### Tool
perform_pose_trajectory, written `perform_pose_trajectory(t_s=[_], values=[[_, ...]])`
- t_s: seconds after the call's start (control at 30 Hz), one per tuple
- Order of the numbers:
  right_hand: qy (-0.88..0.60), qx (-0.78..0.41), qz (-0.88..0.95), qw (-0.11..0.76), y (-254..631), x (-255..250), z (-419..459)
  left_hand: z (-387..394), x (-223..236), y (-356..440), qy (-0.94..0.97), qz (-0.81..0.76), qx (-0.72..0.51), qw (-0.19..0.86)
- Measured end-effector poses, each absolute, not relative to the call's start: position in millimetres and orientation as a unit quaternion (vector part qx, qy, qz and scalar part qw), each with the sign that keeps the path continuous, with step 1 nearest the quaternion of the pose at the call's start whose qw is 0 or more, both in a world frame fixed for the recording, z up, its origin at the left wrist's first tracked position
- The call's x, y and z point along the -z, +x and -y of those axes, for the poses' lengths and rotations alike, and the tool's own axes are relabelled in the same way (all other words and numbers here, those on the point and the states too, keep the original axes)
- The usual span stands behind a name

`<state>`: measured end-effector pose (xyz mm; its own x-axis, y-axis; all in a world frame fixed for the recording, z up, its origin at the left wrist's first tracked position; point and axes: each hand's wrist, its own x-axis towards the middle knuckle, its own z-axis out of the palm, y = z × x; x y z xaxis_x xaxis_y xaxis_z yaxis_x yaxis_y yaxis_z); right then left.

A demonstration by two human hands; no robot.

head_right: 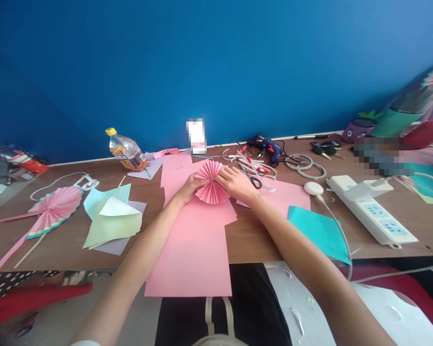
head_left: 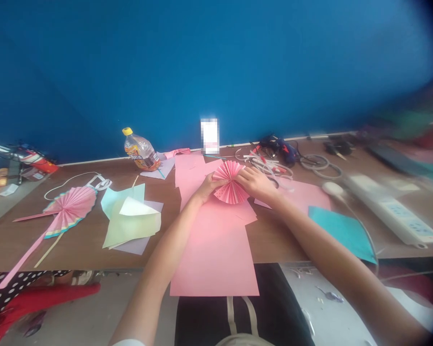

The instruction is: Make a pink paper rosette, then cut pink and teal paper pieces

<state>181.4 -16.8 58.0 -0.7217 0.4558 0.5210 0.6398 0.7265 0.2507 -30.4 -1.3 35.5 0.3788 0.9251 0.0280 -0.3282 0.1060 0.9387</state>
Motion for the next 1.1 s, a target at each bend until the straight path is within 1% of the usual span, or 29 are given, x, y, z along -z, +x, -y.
perform_pose_trajectory(t_s=[0.2,0.37,0.47,0.53,0.7,0.83,0.9,1.1], values=[[-0.314,0.197,0.892,0.259,185,-57,12,1,-35,-32,0.489,-0.308,-0.466,0.670],[-0.332,0.113,0.875,0.334,188,-59,14,1,-35,-34,0.491,-0.314,-0.467,0.665],[-0.339,0.087,0.862,0.367,190,-58,14,1,-36,-34,0.489,-0.315,-0.466,0.666],[-0.347,0.088,0.858,0.369,189,-56,13,1,-36,-33,0.492,-0.308,-0.465,0.668],[-0.361,0.127,0.863,0.331,187,-53,11,-1,-34,-34,0.497,-0.304,-0.464,0.667],[-0.365,0.127,0.855,0.345,189,-55,10,-1,-33,-34,0.497,-0.314,-0.470,0.659],[-0.365,0.098,0.849,0.369,191,-56,10,-1,-34,-34,0.492,-0.315,-0.476,0.658],[-0.348,-0.050,0.823,0.447,195,-57,11,0,-39,-35,0.488,-0.312,-0.495,0.647]])
